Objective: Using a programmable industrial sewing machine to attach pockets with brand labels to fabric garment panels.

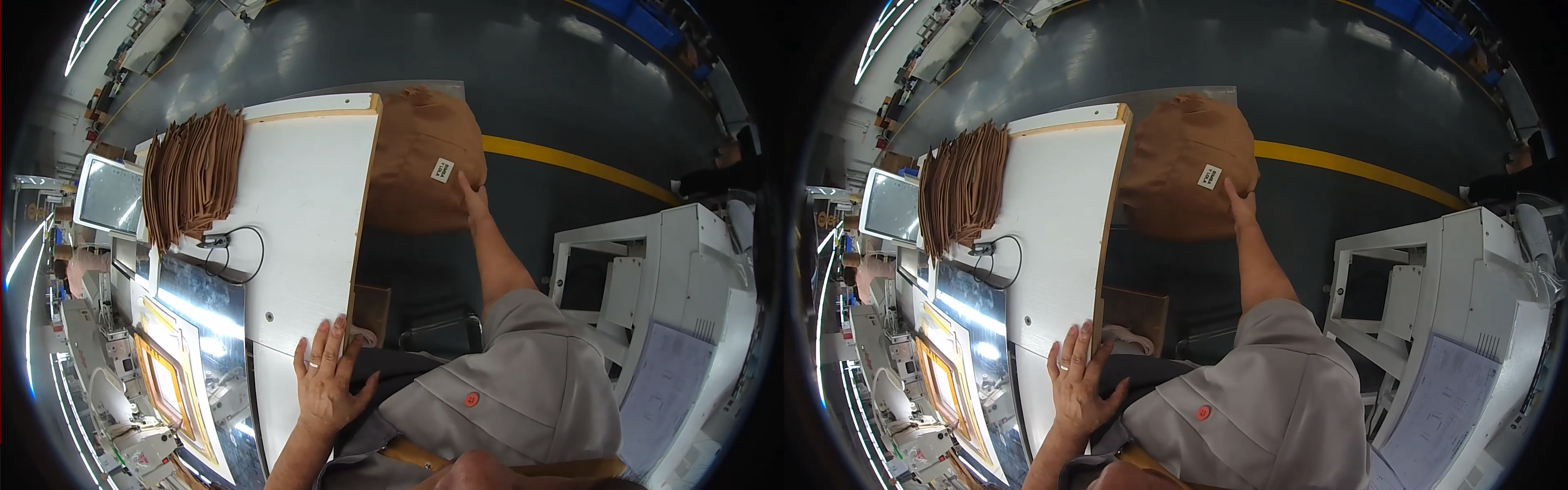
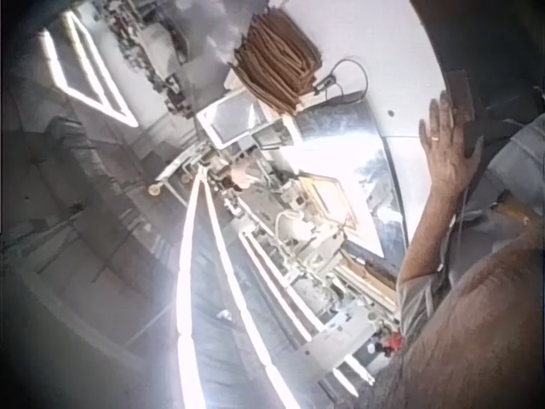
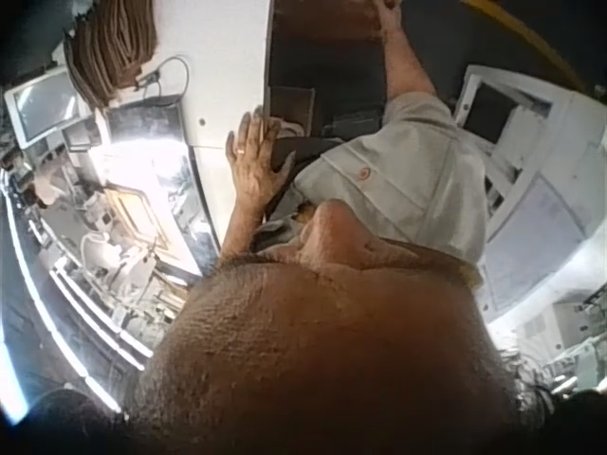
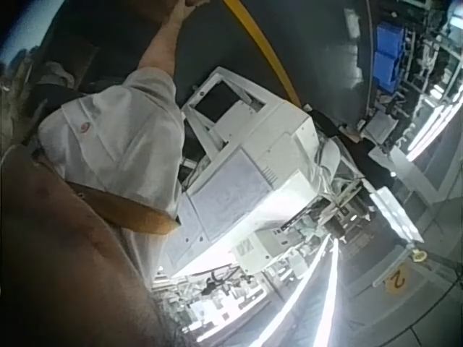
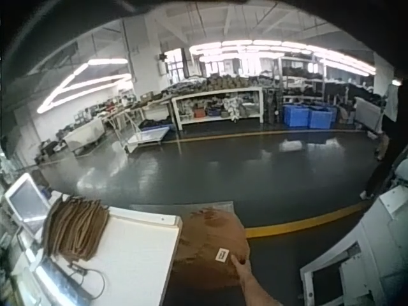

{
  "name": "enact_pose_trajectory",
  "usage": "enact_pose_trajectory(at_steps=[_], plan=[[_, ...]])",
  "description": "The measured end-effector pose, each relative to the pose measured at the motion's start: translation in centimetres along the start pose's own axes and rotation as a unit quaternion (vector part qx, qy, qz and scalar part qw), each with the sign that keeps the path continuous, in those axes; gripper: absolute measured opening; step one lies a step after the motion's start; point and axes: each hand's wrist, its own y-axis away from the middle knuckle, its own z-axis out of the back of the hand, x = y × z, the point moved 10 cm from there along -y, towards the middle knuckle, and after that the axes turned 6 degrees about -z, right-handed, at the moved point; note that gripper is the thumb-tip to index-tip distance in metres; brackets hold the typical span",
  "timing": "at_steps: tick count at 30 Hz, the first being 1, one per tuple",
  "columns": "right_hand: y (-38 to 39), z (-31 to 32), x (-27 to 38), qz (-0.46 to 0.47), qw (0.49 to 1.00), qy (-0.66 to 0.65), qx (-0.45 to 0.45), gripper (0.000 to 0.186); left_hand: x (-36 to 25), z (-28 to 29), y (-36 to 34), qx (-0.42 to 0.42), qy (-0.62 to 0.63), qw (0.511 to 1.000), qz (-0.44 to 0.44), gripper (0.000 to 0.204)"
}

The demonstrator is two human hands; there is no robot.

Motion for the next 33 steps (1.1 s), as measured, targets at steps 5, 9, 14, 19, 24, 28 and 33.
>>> enact_pose_trajectory(at_steps=[5, 9, 14, 19, 24, 28, 33], plan=[[1.7, -2.5, 2.9, 0.054, 0.971, 0.188, -0.139, 0.09, 0.3, -0.2, 0.3, 0.026, 0.002, 0.999, 0.02, 0.066], [-1.0, -5.6, 5.0, 0.055, 0.962, 0.237, -0.123, 0.068, 0.4, -0.2, 0.2, 0.025, -0.007, 0.999, 0.018, 0.063], [-7.1, -2.4, 10.1, 0.138, 0.965, 0.167, -0.146, 0.066, -0.3, 0.4, -0.7, 0.012, 0.015, 1.0, -0.007, 0.058], [2.4, -7.6, 5.4, 0.16, 0.872, 0.438, -0.147, 0.069, 0.7, 0.3, 0.0, 0.013, 0.014, 1.0, 0.013, 0.055], [7.8, -8.4, -2.7, 0.18, 0.762, 0.618, -0.072, 0.079, 0.5, 1.1, 0.2, -0.007, 0.031, 0.999, 0.01, 0.054], [7.4, -8.5, -1.2, 0.132, 0.775, 0.618, 0.004, 0.078, 0.5, 1.6, 0.8, -0.044, 0.032, 0.999, -0.002, 0.051], [4.6, -1.0, 5.6, 0.266, 0.813, 0.514, -0.07, 0.058, -0.7, 1.9, 0.9, -0.073, 0.058, 0.994, -0.06, 0.057]])
